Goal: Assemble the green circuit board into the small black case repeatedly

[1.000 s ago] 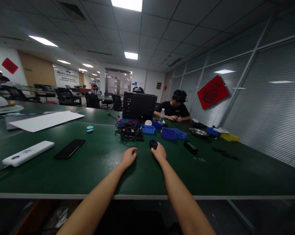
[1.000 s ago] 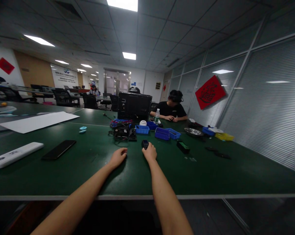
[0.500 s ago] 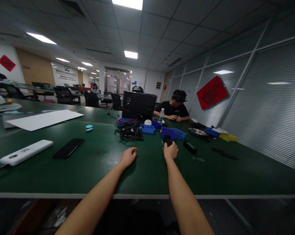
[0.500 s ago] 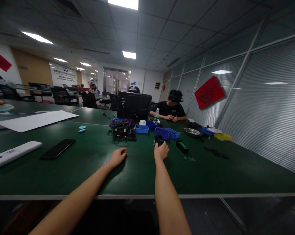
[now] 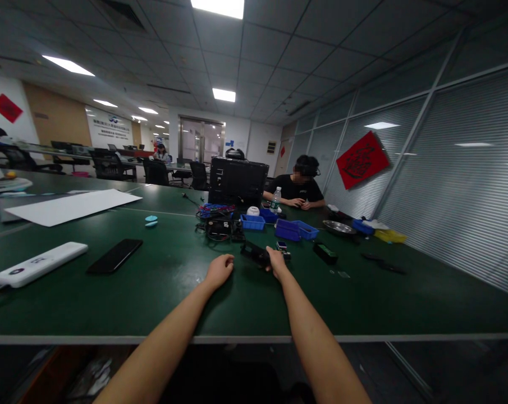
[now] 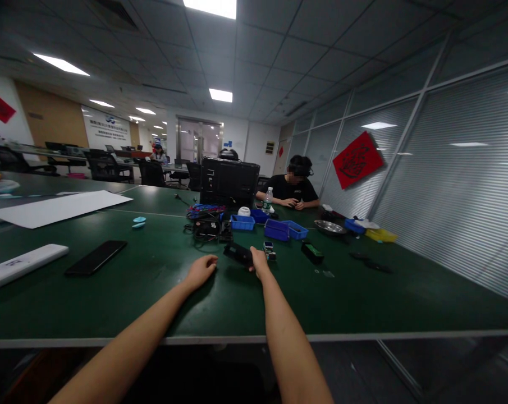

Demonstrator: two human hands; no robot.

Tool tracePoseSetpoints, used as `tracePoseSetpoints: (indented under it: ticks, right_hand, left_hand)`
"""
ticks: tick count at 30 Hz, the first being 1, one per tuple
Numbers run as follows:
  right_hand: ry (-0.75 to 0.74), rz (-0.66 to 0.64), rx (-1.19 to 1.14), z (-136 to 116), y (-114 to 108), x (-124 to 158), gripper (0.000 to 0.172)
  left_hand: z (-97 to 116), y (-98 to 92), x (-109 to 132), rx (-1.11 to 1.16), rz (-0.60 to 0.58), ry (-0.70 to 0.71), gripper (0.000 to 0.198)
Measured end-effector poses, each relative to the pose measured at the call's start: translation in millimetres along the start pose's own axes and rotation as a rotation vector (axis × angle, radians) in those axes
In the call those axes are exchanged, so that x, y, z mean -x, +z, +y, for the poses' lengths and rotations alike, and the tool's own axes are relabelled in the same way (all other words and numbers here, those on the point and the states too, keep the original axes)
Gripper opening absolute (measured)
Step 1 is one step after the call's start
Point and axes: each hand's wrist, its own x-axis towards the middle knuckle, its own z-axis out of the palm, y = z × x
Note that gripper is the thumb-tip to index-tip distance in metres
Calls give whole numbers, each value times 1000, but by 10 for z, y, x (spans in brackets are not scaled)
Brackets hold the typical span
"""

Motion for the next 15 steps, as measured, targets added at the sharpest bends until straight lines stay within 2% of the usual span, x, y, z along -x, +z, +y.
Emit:
tracePoseSetpoints:
  ticks: [3, 6, 9, 12, 15]
  right_hand:
    - [17, 1, 187, -38, -24, 9, 36]
    - [-97, 60, 293, -103, -91, 34, 37]
    - [-256, 70, 267, -159, -146, 82, 43]
    - [-385, -83, 181, -183, -155, 139, 42]
    - [-418, -233, 272, -173, -124, 180, 52]
  left_hand:
    - [-3, 6, -8, -14, -6, 8, 32]
    - [-4, 11, -15, -18, -21, 2, 33]
    - [-3, 11, -14, -12, -29, -17, 33]
    - [4, 3, -10, -6, -39, -24, 33]
    - [16, -7, -6, -3, -39, -31, 32]
